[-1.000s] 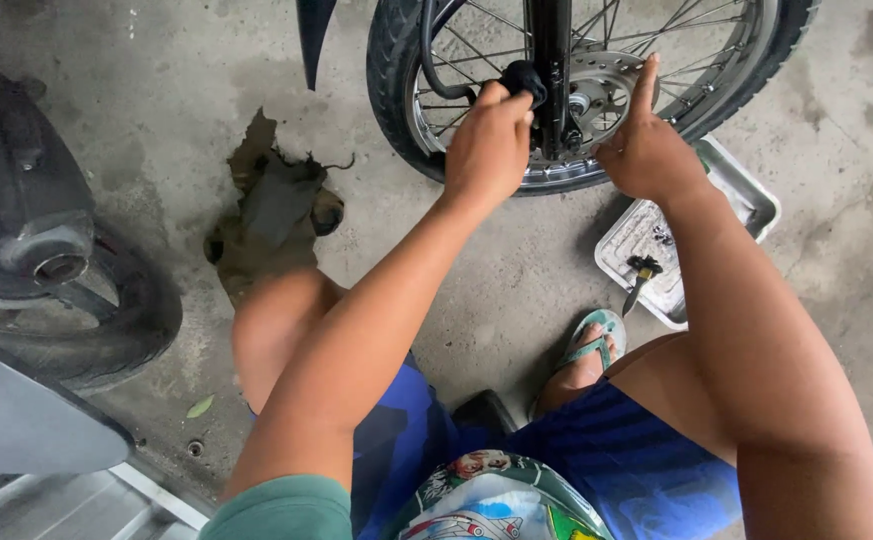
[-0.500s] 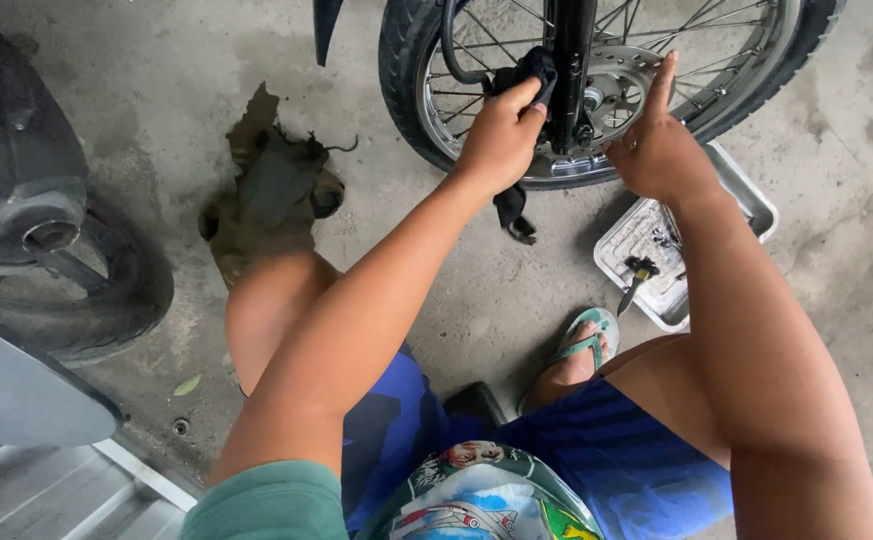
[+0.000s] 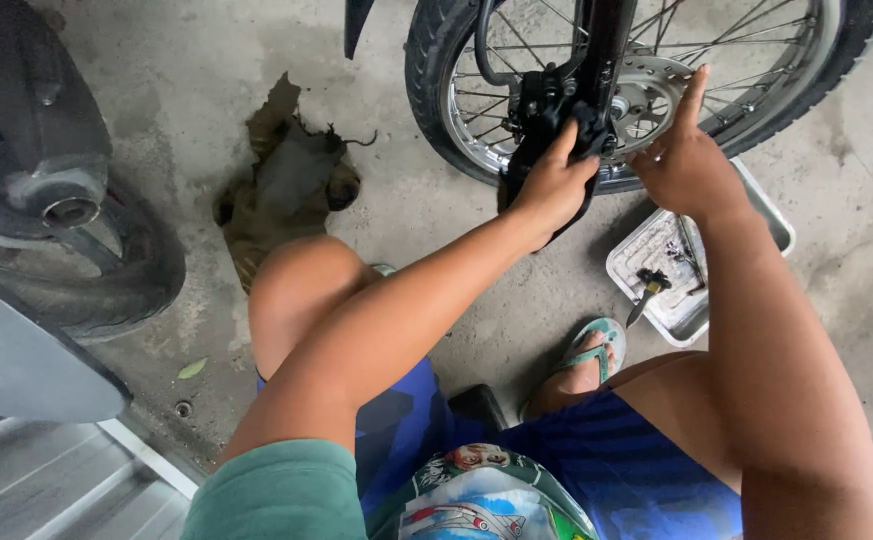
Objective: The person cleans the front wheel of a motorcycle, specifically focusing on the brake caliper and disc brake area. They use a black cloth to wipe the components while occasionally rotating the wheel to access different sections.
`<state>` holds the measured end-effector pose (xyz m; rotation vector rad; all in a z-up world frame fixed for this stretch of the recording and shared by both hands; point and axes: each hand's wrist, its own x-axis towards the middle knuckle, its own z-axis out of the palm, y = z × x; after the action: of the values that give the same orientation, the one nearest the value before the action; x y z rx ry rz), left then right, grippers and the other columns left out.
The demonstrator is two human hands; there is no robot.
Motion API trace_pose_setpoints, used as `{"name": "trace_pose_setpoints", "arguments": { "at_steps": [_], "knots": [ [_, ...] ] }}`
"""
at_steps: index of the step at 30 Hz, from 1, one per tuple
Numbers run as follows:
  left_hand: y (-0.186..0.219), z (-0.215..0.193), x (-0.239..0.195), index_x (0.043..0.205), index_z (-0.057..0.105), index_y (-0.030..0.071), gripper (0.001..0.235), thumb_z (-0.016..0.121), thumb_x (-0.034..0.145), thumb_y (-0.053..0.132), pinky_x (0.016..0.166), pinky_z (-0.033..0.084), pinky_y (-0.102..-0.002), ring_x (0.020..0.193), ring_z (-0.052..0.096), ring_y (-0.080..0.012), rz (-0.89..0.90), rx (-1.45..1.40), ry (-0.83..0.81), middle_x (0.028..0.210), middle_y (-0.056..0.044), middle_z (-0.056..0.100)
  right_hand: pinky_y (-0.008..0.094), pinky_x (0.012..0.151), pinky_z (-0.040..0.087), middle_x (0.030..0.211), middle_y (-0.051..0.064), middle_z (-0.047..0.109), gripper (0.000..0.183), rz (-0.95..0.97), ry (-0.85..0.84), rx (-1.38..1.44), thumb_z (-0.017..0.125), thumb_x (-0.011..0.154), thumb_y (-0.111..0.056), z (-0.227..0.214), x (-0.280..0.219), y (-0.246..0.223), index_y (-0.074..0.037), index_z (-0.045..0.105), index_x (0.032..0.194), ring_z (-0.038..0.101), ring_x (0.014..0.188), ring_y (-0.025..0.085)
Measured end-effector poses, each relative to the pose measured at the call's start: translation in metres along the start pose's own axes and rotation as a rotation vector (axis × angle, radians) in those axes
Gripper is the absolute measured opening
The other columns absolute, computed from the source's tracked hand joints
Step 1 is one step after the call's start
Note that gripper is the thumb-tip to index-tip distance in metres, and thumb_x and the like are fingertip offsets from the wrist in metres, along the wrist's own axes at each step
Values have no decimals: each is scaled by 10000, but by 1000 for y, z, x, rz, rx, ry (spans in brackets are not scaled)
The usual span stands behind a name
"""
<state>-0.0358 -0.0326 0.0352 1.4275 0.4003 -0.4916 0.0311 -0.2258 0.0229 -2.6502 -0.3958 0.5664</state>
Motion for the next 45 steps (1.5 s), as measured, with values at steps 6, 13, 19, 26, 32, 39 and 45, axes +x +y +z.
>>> {"name": "trace_pose_setpoints", "arguments": {
  "at_steps": [6,13,19,26,32,39,45],
  "knots": [
    [4,5,4,1639,196,200,747,468,952,314,1033,504,-388,1393,519,-288,140,-23,85,1648,-110,400,543,740,500,1030,230,744,1169,9,3,-24,693,1062,-110,-1,-1,1,-176,-367,1551,669,820,473],
    [-6,2,8,1643,170,206,748,441,952,301,986,541,-376,1404,503,-303,-33,33,19,1691,-101,307,537,796,518,1114,236,746,1161,18,-13,-4,685,1076,-117,-2,-2,-6,-178,-381,1532,689,886,462],
    [14,6,5,1647,91,190,887,465,876,422,1209,305,-435,1547,290,-296,57,0,57,1724,-76,203,531,789,520,1107,213,749,1173,22,-13,11,704,1082,-133,-2,-2,-4,-187,-376,1536,691,864,438],
    [3,14,0,1619,269,228,827,508,862,460,1213,296,-455,1491,371,-302,113,-97,116,1580,-156,357,535,789,516,1133,229,759,1166,-79,19,10,683,1092,-90,3,1,9,-197,-395,1526,696,821,437],
    [-20,21,10,1533,423,235,526,519,1025,331,1096,515,-436,1416,533,-330,572,98,295,1576,-177,434,524,726,493,987,204,760,1115,-28,-9,-5,646,1116,-121,-1,-2,0,-154,-388,1533,668,743,426],
    [-19,14,14,1372,520,97,374,510,1014,204,1222,428,-451,1381,551,-296,669,-26,291,1430,-126,578,529,800,508,1020,212,764,1149,-85,27,-7,646,1049,-38,5,1,10,-164,-383,1542,693,814,439],
    [-40,11,19,1288,538,146,277,541,1012,164,1078,490,-414,1238,607,-292,720,-21,257,1377,-104,612,534,864,529,1116,224,766,1181,-13,2,13,686,1068,-93,3,2,1,-187,-402,1516,717,886,439]
  ]
}}
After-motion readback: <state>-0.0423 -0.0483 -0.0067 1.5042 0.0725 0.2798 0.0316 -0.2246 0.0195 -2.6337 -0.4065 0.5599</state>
